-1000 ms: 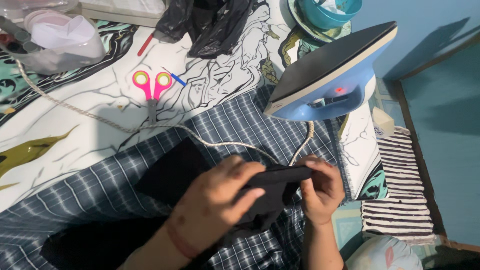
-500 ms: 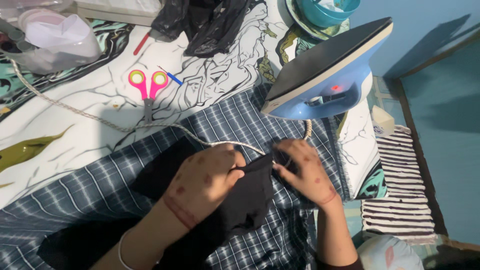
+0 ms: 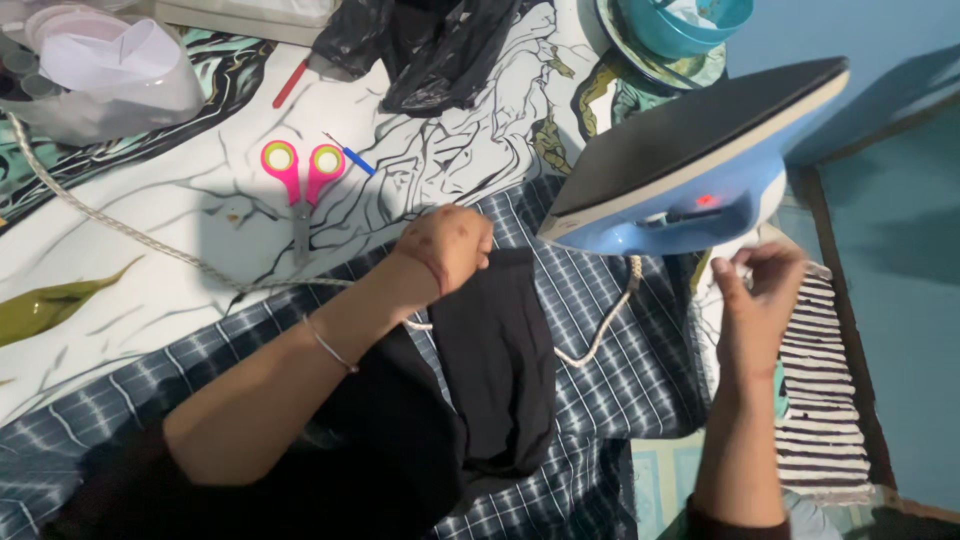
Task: The person irons a black garment on a checkered cloth using a blue electric iron. They repeatedly adjust the fabric and move the iron over different sections to smooth out wrinkles.
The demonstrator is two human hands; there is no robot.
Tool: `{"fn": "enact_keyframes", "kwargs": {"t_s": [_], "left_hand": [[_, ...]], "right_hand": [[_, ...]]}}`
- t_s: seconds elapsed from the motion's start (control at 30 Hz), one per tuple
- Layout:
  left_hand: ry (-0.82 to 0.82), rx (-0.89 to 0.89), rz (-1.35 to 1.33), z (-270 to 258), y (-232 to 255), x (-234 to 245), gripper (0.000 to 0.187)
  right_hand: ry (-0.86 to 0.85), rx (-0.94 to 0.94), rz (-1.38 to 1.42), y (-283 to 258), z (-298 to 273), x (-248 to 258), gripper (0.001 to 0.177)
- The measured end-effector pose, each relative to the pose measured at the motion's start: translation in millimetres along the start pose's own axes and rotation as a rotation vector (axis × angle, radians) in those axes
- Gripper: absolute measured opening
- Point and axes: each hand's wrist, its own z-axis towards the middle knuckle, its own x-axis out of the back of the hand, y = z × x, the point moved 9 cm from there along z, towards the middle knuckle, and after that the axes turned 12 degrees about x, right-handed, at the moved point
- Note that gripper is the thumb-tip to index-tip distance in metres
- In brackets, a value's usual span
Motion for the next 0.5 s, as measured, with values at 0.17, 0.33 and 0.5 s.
{"fn": "enact_keyframes", "kwargs": {"t_s": [0.17, 0.33, 0.5], "left_hand": [[0.015, 0.024, 0.17, -18, -2, 16, 0.032], [-0.116, 0.207, 0.162, -26, -27, 36, 0.035], [-0.018, 0.262, 0.183, -34, -33, 46, 0.042]], "right_hand": [[0.019, -0.266, 0.566, 40, 35, -46, 0.057], [-0.107, -0.075, 0.38, 12, 76, -52, 0.042], [-0.695, 0.111, -0.221, -48, 117, -109, 0.04]]}}
